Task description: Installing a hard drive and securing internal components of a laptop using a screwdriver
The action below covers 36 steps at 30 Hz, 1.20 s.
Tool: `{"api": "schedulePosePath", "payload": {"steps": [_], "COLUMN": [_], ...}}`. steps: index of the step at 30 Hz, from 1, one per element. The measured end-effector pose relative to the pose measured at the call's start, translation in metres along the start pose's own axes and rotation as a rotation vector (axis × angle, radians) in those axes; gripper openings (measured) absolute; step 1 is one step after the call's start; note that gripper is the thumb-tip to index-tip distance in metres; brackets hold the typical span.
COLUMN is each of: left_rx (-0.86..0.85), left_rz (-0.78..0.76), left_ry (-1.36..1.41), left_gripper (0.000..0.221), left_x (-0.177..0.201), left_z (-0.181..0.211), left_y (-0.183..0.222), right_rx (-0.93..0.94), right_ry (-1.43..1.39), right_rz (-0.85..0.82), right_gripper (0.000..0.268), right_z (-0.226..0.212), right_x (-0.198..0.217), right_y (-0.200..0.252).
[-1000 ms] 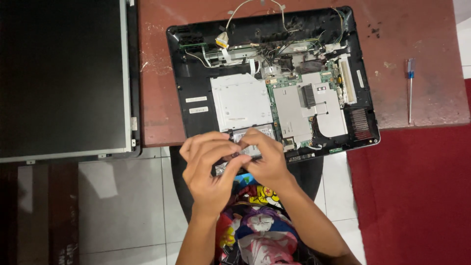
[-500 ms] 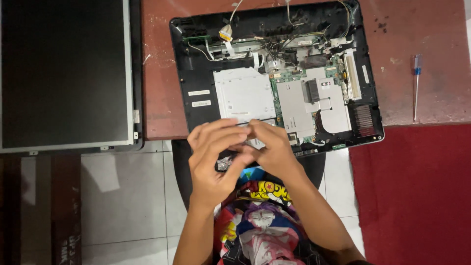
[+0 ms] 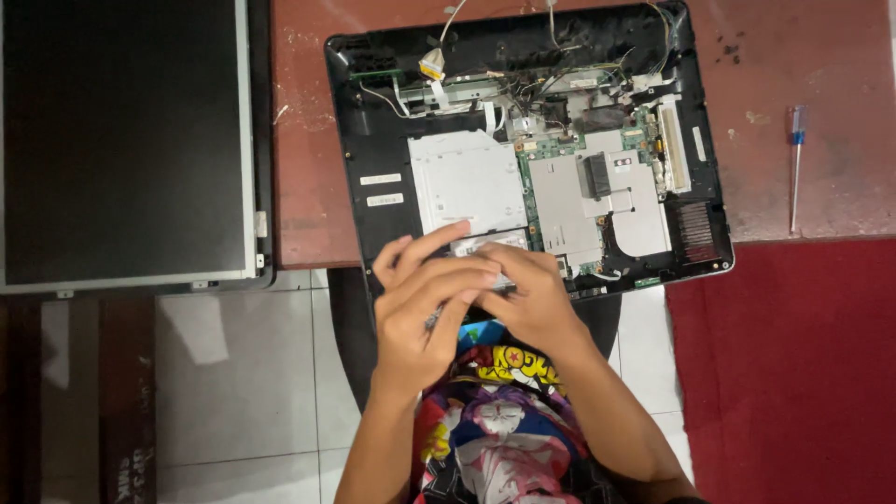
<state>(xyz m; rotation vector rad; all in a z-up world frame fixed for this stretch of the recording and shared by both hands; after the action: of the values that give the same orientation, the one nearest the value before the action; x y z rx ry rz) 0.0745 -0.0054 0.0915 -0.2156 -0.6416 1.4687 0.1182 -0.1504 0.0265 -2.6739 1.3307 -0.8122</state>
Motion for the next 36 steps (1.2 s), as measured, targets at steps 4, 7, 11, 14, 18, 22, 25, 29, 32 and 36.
{"api": "schedulePosePath", "payload": {"steps": [4,7,11,14,18,22,25,29,32,36], "left_rx": [0.072,0.197,0.330,0.436,0.461,0.302,0.224,0.177,0.123,0.248], "left_rz": [0.050,0.121,0.158,0.216,0.215,0.121,0.045,-0.017,-0.052,-0.223], "left_ry": [-0.049,-0.245,-0.349,-0.412,-0.490,-0.549,-0.618,-0.703,-0.860,-0.951], "left_gripper": [0.044,0.039,0.020,0.023,0.016,0.015,0.019,0.014,0.023,0.047], "left_x": [-0.005,0.010,0.026,0.035,0.035,0.029,0.020,0.006,-0.010,-0.031], "left_z": [-0.014,-0.022,-0.032,-0.040,-0.045,-0.042,-0.056,-0.089,-0.137,-0.222], "left_y": [0.017,0.033,0.052,0.060,0.039,-0.014,-0.052,-0.112,-0.158,-0.206], "right_rx": [0.034,0.127,0.000,0.026,-0.114,-0.181,-0.339,-0.483,-0.548,-0.470], "right_ry": [-0.128,-0.332,-0.297,-0.019,0.327,0.497,0.460,0.606,0.681,0.842], "right_rz": [0.186,0.313,0.623,0.909,1.113,1.014,0.929,0.835,0.796,0.723], "right_gripper": [0.017,0.018,0.031,0.015,0.023,0.029,0.051,0.012,0.019,0.018], "right_z": [-0.003,0.004,0.026,0.013,0.066,0.123,0.159,0.149,0.155,0.143], "right_x": [-0.001,0.025,0.126,0.193,0.249,0.263,0.258,0.245,0.250,0.245], "right_y": [0.012,0.049,0.133,0.158,0.187,0.181,0.170,0.149,0.152,0.145]}}
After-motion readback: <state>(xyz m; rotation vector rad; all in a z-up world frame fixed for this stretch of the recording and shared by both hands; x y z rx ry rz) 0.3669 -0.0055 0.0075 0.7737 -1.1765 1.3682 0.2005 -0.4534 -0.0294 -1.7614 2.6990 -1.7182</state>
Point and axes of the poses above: each hand's wrist, its own y-axis away from the middle knuckle, its own x-axis out of the back of the hand, z = x × y, the point moved 6 cm from there along -y, towards the middle knuckle, and after that the axes turned 14 degrees about -z, right-handed, at the moved point
